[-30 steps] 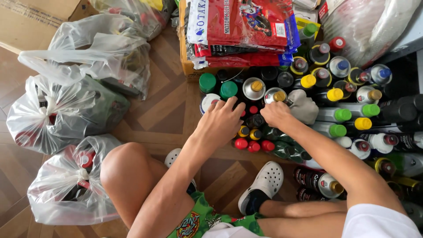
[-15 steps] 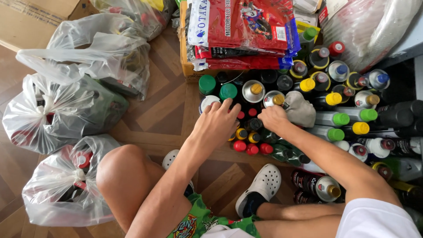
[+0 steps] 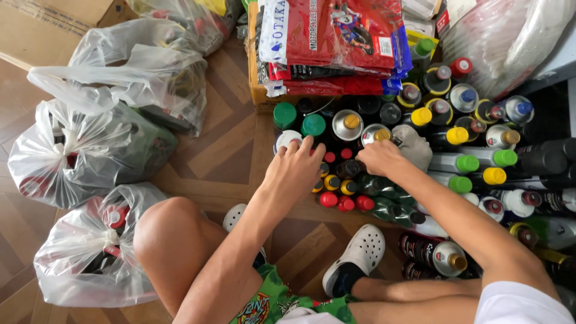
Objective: Clean a bottle with a cloth and organize spray cans and other containers on the floor
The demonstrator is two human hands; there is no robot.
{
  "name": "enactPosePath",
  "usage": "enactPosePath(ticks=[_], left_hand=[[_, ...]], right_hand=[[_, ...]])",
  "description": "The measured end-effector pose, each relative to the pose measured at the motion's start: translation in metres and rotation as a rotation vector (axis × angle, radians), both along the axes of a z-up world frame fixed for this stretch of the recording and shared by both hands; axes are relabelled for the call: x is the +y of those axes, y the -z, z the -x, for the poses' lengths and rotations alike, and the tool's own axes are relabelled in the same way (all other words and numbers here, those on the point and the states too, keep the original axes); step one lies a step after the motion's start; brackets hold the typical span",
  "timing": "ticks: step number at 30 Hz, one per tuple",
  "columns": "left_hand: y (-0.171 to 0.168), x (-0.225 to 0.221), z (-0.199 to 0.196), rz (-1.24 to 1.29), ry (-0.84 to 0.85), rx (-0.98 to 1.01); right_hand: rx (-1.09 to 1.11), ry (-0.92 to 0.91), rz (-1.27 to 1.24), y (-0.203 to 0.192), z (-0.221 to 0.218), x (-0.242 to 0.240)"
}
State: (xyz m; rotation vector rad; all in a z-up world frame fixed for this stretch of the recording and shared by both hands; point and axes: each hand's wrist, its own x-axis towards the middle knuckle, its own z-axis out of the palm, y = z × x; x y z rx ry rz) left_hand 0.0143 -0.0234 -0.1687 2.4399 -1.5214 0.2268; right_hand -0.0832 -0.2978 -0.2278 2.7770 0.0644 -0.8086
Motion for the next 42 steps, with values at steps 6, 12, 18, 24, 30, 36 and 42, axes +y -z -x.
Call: enactPosePath(ticks=[6,12,18,24,30,36,42], left_hand=[[0.015,-0.006,0.000,-0.017,-0.007,-0.020],[0.006,-0.008,0.001,-0.026,-0.015,0.021],[0.005,-0.004,-0.001,-0.006,-0.037,-0.002],[0.011,-0.009,0.001,0.025,-0.047,-0.004],[0.009,-0.009,0.003,0.028,-0.026,0.031],[0.009,-0.003,0.006,0.009,-0.044,0.014],[0.015,-0.003,0.001,-0.043,-0.045,0.018]], right_hand=[[-0.030,-0.177,-0.018,0.006,-0.033,-0.003],[0.209,-0.198,-0.006,0.041,-0.052,-0.005],[0.233,-0.240,0.076,0.054,-0.053,-0.003],[-0.049,-0.409,0.044,0.026,-0.040,0.002],[-0.139,-0.505,0.071,0.009,-0.034,0.005],[-0.256,-0.492,0.140,0.076,-0.028,-0.021],[-0.244,-0.516,0.086,0.069,-0.031,-0.024]])
